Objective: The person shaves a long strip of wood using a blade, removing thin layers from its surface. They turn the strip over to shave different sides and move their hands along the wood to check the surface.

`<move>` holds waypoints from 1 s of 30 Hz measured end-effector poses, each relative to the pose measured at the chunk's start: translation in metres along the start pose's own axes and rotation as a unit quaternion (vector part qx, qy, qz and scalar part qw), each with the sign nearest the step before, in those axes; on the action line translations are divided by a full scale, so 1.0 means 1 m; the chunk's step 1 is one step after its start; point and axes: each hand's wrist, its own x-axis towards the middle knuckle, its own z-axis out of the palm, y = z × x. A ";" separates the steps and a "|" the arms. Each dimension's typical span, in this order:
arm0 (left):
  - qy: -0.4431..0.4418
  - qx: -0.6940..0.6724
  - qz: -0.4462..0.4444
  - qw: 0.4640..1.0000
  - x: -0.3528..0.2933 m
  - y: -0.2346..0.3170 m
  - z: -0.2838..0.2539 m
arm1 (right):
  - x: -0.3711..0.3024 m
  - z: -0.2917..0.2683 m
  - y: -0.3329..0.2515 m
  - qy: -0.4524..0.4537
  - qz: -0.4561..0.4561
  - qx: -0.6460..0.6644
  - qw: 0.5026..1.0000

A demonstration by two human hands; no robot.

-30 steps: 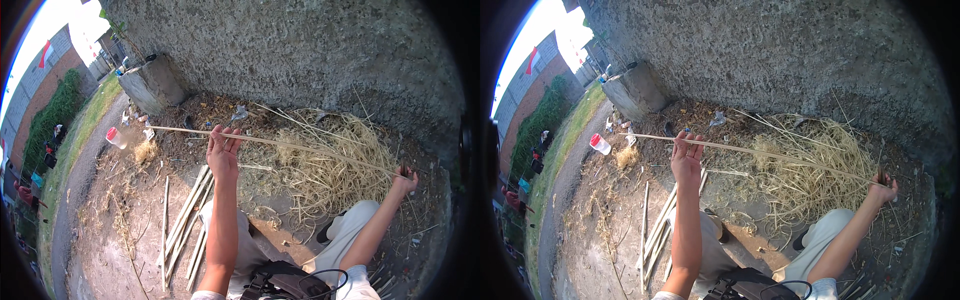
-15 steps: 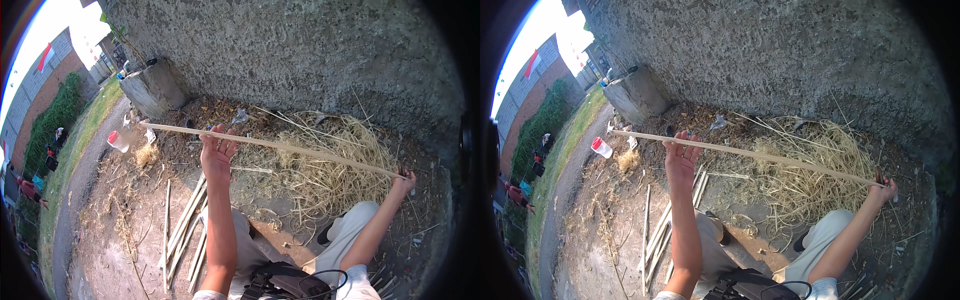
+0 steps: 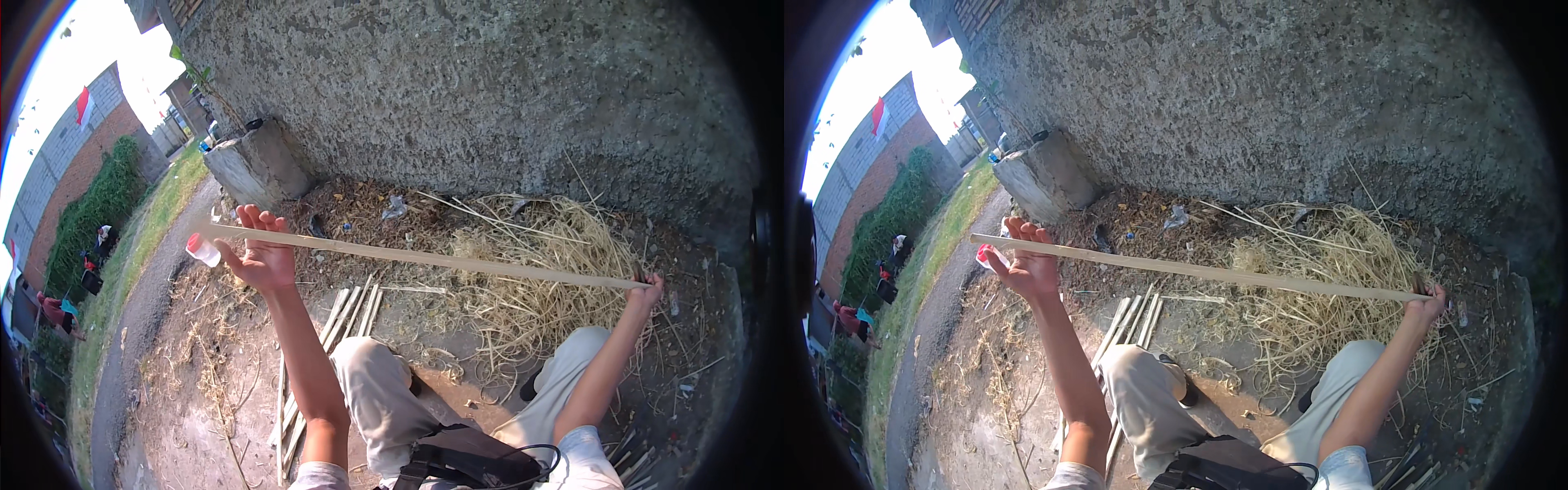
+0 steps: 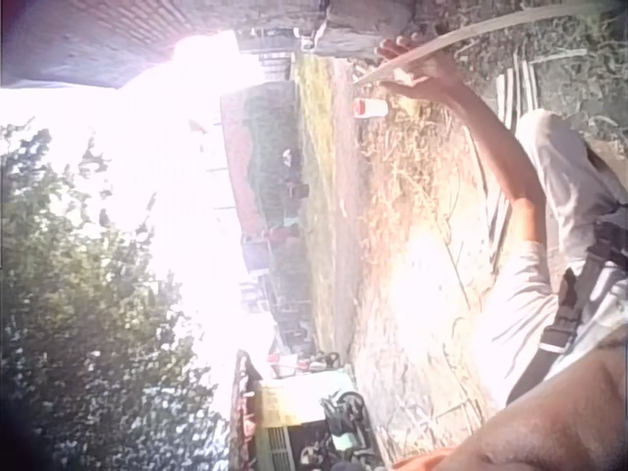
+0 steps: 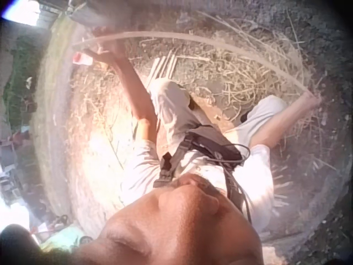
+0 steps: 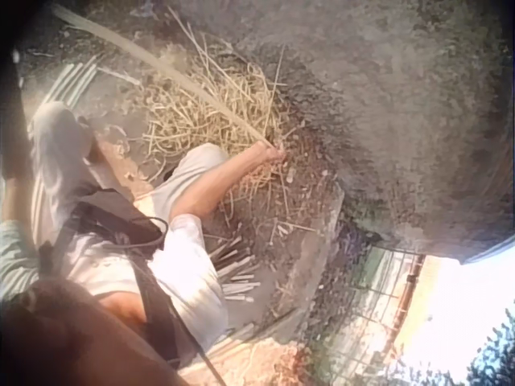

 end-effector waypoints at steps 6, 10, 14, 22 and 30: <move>0.098 0.129 0.100 0.982 0.004 0.034 0.049 | -0.030 0.015 0.037 0.006 0.031 -0.070 0.997; 0.126 0.175 0.155 0.964 0.006 0.061 0.103 | -0.072 0.027 0.054 0.047 0.033 -0.153 0.987; 0.147 0.258 0.212 0.931 0.003 0.082 0.181 | -0.097 0.024 0.054 0.158 -0.014 -0.192 0.968; 0.086 0.357 0.166 0.915 -0.038 -0.023 0.218 | -0.142 0.030 0.068 -0.037 -0.115 -0.446 0.887; 0.235 0.502 0.108 0.825 -0.067 -0.161 0.128 | -0.334 -0.015 0.099 -0.408 0.114 -0.575 0.700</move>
